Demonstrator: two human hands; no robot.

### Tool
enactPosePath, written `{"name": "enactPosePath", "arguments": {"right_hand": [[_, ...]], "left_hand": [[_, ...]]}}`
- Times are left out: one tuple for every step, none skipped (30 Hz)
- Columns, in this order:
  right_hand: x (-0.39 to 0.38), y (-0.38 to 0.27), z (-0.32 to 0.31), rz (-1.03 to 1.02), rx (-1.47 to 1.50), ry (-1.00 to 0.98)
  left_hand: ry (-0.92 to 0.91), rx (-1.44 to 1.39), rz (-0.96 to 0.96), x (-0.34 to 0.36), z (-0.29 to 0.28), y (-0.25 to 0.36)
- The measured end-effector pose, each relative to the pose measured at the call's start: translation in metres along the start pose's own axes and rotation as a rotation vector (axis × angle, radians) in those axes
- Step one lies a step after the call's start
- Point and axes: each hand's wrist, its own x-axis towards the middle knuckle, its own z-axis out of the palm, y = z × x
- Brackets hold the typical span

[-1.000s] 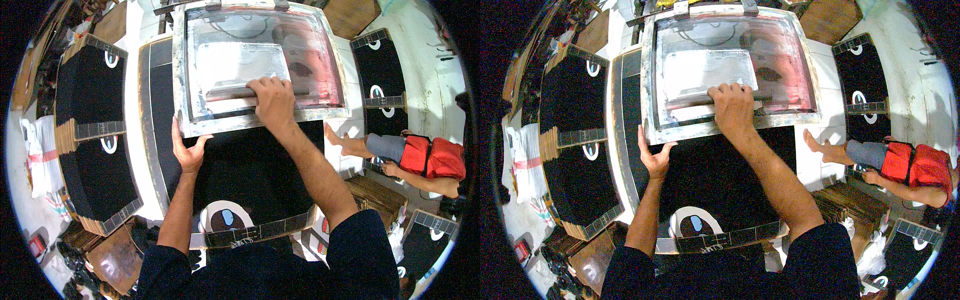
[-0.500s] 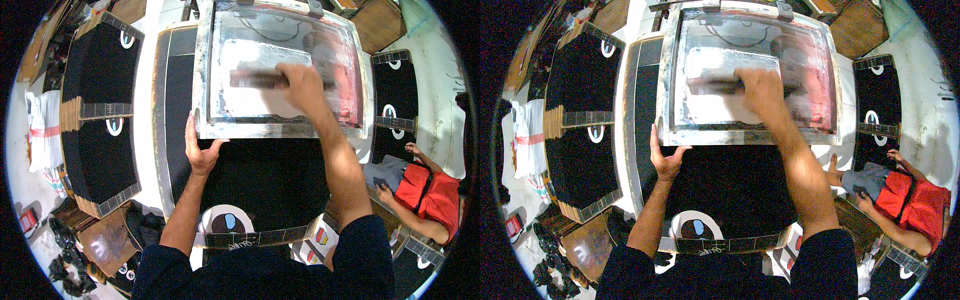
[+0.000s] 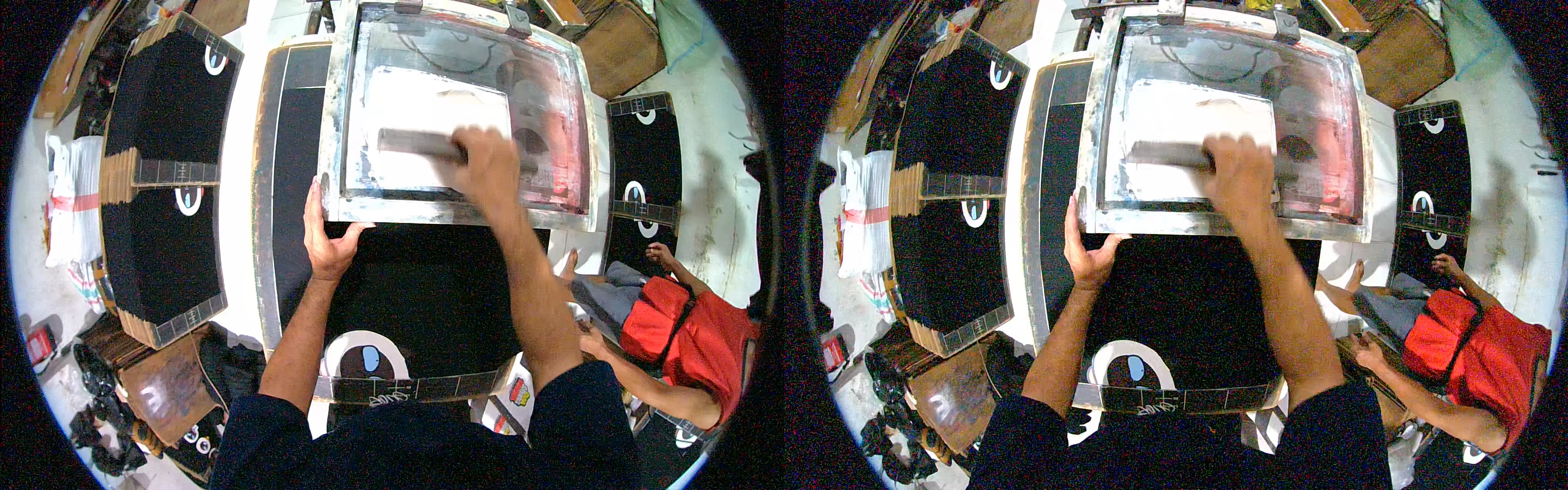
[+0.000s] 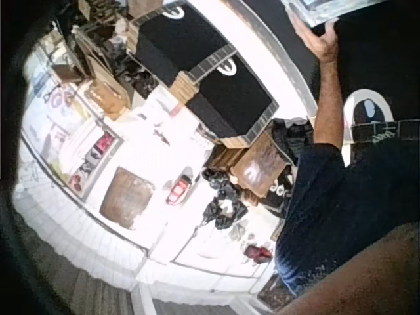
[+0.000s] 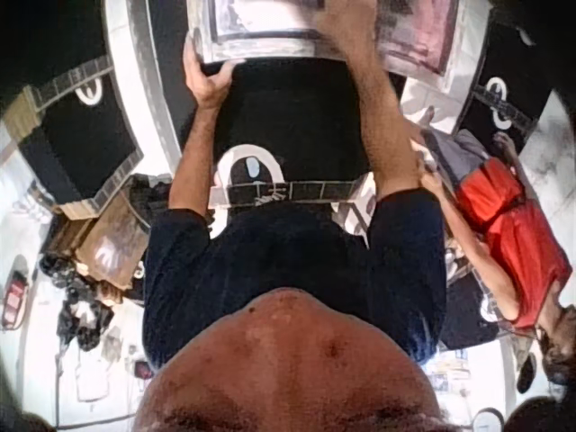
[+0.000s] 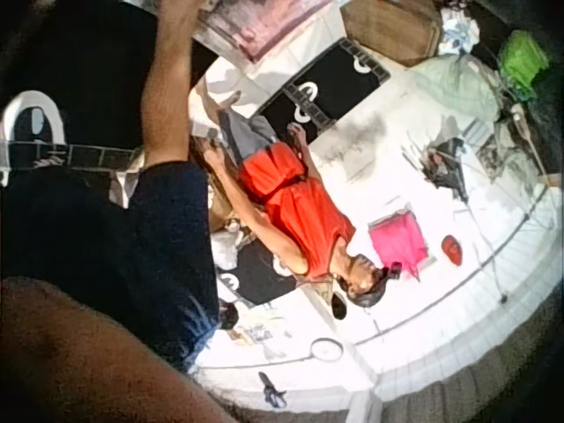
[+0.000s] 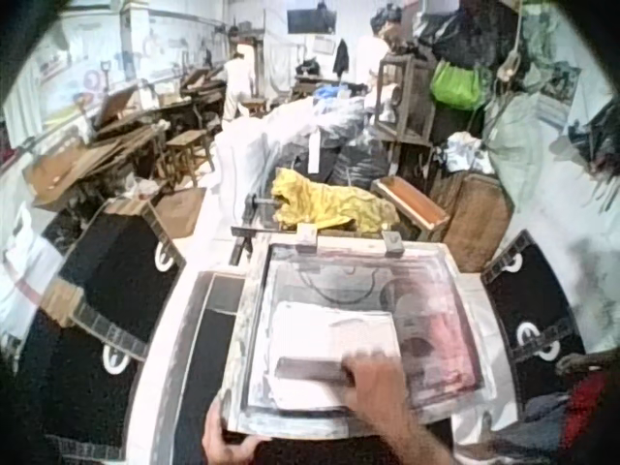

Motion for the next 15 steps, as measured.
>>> {"name": "enactPosePath", "arguments": {"right_hand": [[-0.027, -0.011, -0.008, 0.057, 0.013, -0.06], [-0.048, -0.019, -0.014, 0.033, 0.052, -0.016], [-0.064, -0.027, -0.018, 0.08, 0.066, -0.046], [-0.076, -0.034, -0.019, 0.064, 0.097, 0.011], [-0.08, -0.039, -0.017, 0.047, 0.087, 0.091], [-0.085, -0.043, -0.018, 0.054, 0.084, 0.119], [-0.089, -0.046, -0.018, 0.06, 0.082, 0.147], [-0.09, -0.048, -0.019, 0.091, 0.081, 0.142], [-0.09, -0.049, -0.023, 0.045, 0.054, 0.177], [-0.089, -0.049, -0.028, 0.015, 0.044, 0.227], [-0.086, -0.049, -0.038, 0.009, 0.036, 0.256], [-0.079, -0.05, -0.051, 0.0, 0.036, 0.291], [-0.068, -0.049, -0.066, -0.04, -0.018, 0.39], [-0.054, -0.047, -0.084, -0.04, -0.103, 0.437], [-0.038, -0.045, -0.104, -0.077, -0.118, 0.516]], "left_hand": [[0.006, -0.011, 0.006, 0.0, 0.0, 0.0], [0.01, -0.022, 0.005, 0.0, 0.0, -0.001], [0.011, -0.032, 0.002, -0.001, 0.001, -0.001], [0.011, -0.064, -0.013, -0.001, 0.0, -0.001], [0.022, -0.075, 0.009, 0.0, 0.0, 0.0], [0.028, -0.085, 0.005, 0.001, 0.0, 0.002], [0.031, -0.094, 0.01, 0.002, -0.003, 0.006], [0.03, -0.101, 0.007, 0.006, -0.006, 0.011], [0.023, -0.104, 0.018, 0.011, -0.009, 0.019], [0.048, -0.12, -0.001, 0.019, -0.012, 0.029], [0.067, -0.13, -0.014, 0.027, -0.019, 0.041], [0.093, -0.138, -0.005, 0.037, -0.029, 0.057], [0.125, -0.162, -0.028, 0.052, -0.037, 0.075], [0.148, -0.23, -0.054, 0.068, -0.044, 0.093], [0.185, -0.279, -0.044, 0.087, -0.05, 0.111]]}}
